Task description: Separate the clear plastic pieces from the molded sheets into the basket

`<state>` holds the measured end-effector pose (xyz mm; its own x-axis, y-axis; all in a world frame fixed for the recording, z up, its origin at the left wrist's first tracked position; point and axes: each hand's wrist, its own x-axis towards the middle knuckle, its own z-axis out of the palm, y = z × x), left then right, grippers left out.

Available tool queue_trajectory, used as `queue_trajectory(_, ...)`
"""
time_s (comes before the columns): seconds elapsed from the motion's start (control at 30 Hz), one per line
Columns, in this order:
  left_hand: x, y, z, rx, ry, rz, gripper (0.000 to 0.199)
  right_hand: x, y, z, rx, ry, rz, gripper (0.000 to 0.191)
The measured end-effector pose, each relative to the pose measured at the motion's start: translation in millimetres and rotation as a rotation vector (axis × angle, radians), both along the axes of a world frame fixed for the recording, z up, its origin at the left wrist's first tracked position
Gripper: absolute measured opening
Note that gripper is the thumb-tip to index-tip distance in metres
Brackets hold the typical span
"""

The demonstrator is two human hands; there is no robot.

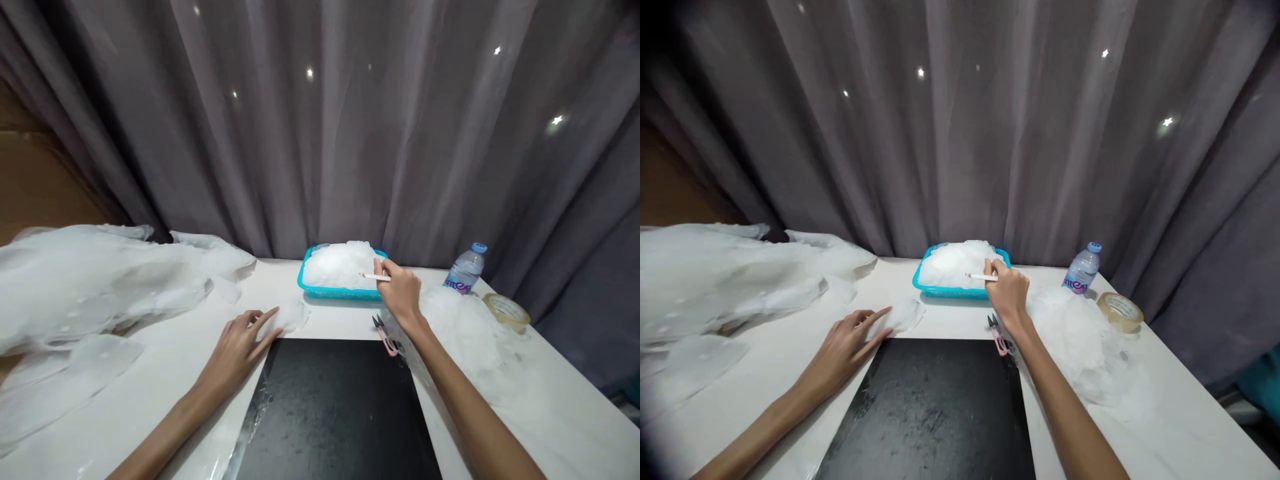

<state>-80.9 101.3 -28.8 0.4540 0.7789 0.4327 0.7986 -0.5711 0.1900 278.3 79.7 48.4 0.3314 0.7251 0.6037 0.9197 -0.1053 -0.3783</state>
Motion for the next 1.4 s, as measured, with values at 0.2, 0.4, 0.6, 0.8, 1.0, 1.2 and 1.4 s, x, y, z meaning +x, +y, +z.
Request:
queue_trajectory(0.2,0,-11,4.1,0.018,-0.026,-0.037,0.051,-32,-10,-19.2,0.133,-0.187,0.257,0.046)
queue_trajectory(0.4,1,-26,18.0,-0.025,-0.467,0.083,0.037,-61,-27,-46.4,0.153,-0.345,0.572,0.041)
queue_trajectory(0.6,20,-38,25.2,-0.147,-0.742,0.159,0.037,-67,-42,-61.9,0.087,-0.304,0.706,0.026)
queue_trajectory(0.8,52,-67,23.5,-0.791,-1.059,-0.045,0.043,-78,-48,-64.8,-0.043,0.03,0.813,0.032)
queue_trajectory(1.0,56,-77,26.1,-0.937,-1.121,-0.159,0.042,-89,-54,-80.1,0.104,0.001,0.864,0.042)
queue_trajectory(1.2,60,-79,17.9,-0.983,-1.084,-0.261,0.036,-89,-59,-86.6,0.26,-0.125,0.884,0.053)
queue_trajectory(1.4,58,-82,16.8,-0.872,-0.973,-0.276,0.025,-88,-60,-83.8,0.255,-0.109,0.87,0.053)
